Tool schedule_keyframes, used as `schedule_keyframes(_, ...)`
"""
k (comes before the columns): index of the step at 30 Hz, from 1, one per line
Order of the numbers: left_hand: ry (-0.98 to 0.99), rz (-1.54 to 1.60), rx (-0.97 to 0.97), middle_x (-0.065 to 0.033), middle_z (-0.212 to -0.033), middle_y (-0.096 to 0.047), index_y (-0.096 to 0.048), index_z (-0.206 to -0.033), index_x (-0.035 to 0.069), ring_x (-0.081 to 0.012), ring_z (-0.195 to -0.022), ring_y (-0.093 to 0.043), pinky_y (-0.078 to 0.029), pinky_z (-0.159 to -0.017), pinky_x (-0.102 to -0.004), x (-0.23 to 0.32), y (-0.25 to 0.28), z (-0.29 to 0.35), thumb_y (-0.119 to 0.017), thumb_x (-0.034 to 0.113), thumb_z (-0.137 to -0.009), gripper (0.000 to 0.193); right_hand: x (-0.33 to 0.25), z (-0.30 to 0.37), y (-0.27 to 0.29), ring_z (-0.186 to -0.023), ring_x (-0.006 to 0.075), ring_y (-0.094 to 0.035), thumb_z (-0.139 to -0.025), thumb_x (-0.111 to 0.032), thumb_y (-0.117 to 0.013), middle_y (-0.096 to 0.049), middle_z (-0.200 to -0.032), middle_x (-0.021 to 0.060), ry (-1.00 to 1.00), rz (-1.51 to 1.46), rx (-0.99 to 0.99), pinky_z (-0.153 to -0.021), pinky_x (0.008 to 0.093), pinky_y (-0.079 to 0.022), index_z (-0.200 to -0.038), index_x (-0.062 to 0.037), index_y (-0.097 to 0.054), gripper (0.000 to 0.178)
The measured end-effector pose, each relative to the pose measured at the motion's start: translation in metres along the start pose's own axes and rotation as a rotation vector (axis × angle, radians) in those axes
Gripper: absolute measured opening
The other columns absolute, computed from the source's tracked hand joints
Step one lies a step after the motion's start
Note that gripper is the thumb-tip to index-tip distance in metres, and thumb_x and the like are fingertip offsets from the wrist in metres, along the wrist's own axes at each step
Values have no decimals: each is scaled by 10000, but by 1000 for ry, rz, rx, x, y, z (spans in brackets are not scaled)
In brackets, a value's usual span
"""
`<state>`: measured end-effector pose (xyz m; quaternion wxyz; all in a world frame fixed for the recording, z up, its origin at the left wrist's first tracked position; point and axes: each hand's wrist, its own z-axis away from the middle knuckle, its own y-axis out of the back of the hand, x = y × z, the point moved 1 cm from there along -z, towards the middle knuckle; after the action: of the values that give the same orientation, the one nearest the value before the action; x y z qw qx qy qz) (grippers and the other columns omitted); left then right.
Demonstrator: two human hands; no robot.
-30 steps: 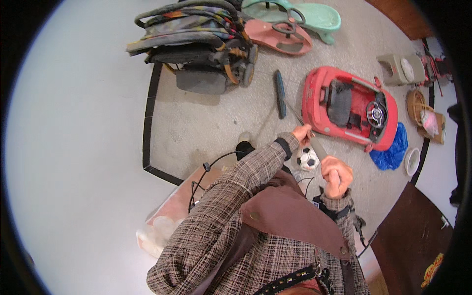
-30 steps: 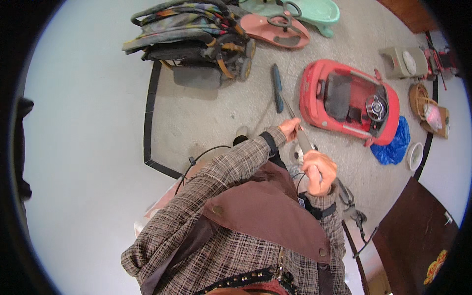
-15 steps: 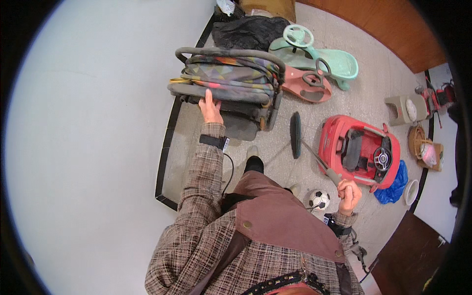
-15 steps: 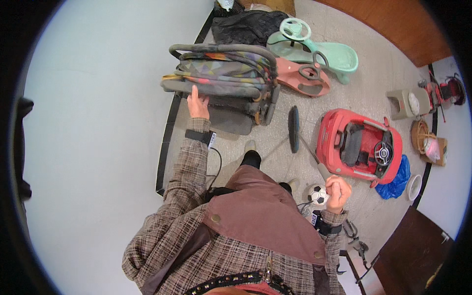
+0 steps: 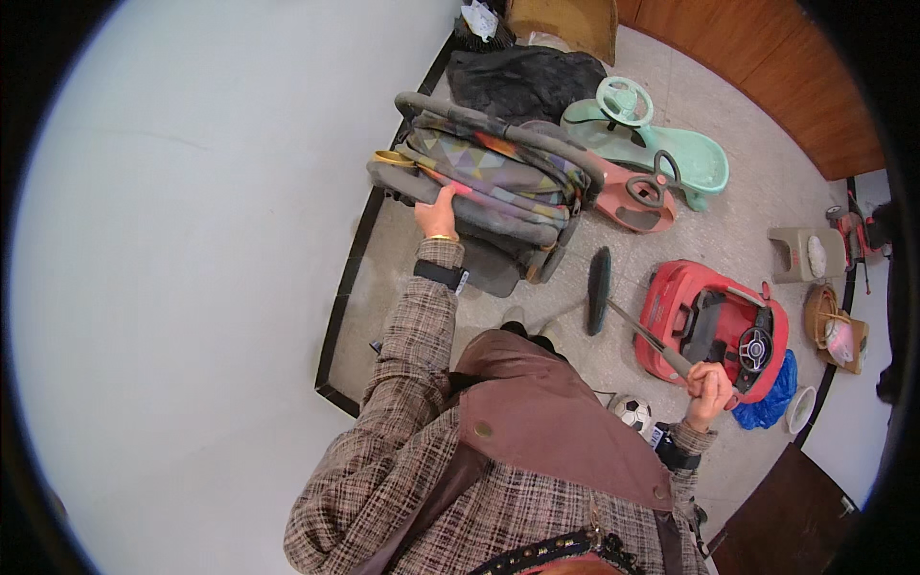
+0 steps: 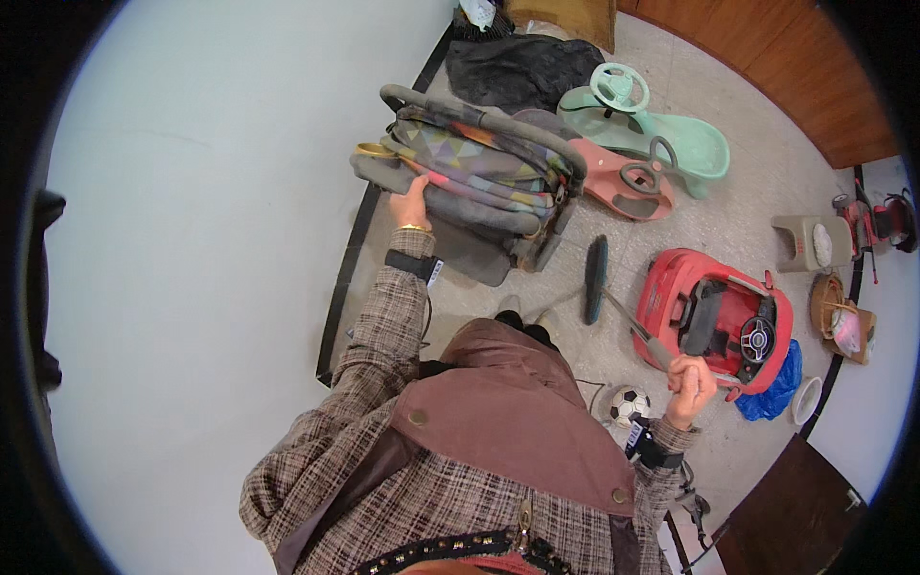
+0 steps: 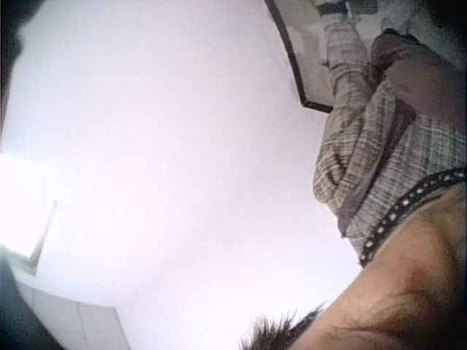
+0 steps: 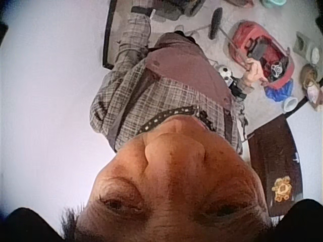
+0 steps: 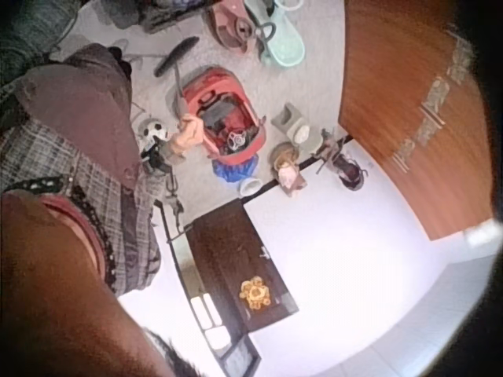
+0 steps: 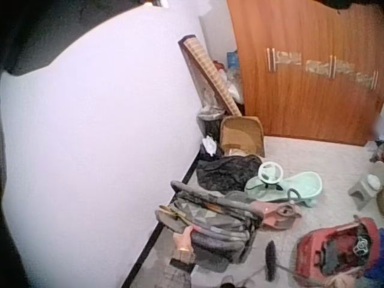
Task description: The person folds a stroller and sets it aside, then moves a toy car and a small stool to clear the floor. They pick up a broom and sweep the floor around the toys and stroller, gathering debris into a pile.
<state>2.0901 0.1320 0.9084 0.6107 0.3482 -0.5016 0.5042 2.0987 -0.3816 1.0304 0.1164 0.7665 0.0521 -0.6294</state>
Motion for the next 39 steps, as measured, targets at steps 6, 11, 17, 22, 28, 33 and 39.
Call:
schedule_keyframes(6, -16, -165, -159, -84, -825, -642, -635, -877, -67, -203, -665, -607, -489, -611, -338, 13, 33, -58, -735, 178, -696, 320, 4, -2, 13, -483, 88, -341, -950, -208, -425, -402, -555, 27, 16, -89, 4, -448, 237, -248, -708, 25, -467, 339)
schedule_keyframes(11, 78, -305, -280, -108, -924, -636, -598, -1008, -65, -235, -815, -617, -505, -719, -369, 49, 51, -100, -728, 145, -707, 390, -1, 3, 5, -483, 86, -339, -946, -215, -438, -402, -558, 28, -6, -24, 38, -456, 247, -260, -729, 31, -491, 333)
schedule_keyframes(17, -14, -472, -454, -145, -878, -608, -569, -901, -101, -220, -774, -590, -483, -692, -359, 93, 62, -155, -777, 219, -668, 447, -14, -2, -10, -495, 93, -332, -945, -203, -442, -413, -570, 32, -69, -48, 122, -480, 250, -271, -752, 30, -494, 307)
schedule_keyframes(22, -9, -651, -482, -142, -886, -602, -566, -936, -96, -231, -777, -585, -477, -680, -350, 120, 69, -206, -772, 246, -680, 474, -23, -8, -16, -553, 98, -354, -944, -189, -441, -434, -615, 38, -138, -50, 131, -521, 251, -279, -782, 34, -502, 281)
schedule_keyframes(28, -93, -844, -517, -70, -803, -616, -640, -913, -47, -170, -697, -563, -451, -623, -323, 154, 77, -256, -722, 322, -744, 415, -27, -9, -22, -545, 116, -351, -941, -204, -441, -392, -580, 17, -146, -10, 195, -536, 272, -296, -771, 16, -492, 283)
schedule_keyframes(33, -161, -1122, -513, -92, -847, -641, -646, -951, -34, -194, -754, -587, -468, -689, -346, 168, 93, -299, -710, 377, -742, 465, -27, -11, -25, -564, 118, -370, -935, -183, -452, -408, -597, 16, -165, -20, 237, -542, 262, -299, -773, 12, -509, 261)
schedule_keyframes(39, -382, -1285, -393, -134, -851, -659, -647, -947, -31, -225, -780, -610, -470, -715, -353, 172, 95, -312, -699, 416, -747, 493, -27, -16, -29, -570, 121, -371, -933, -170, -451, -402, -591, 16, -160, -37, 204, -546, 260, -300, -775, 16, -502, 250)
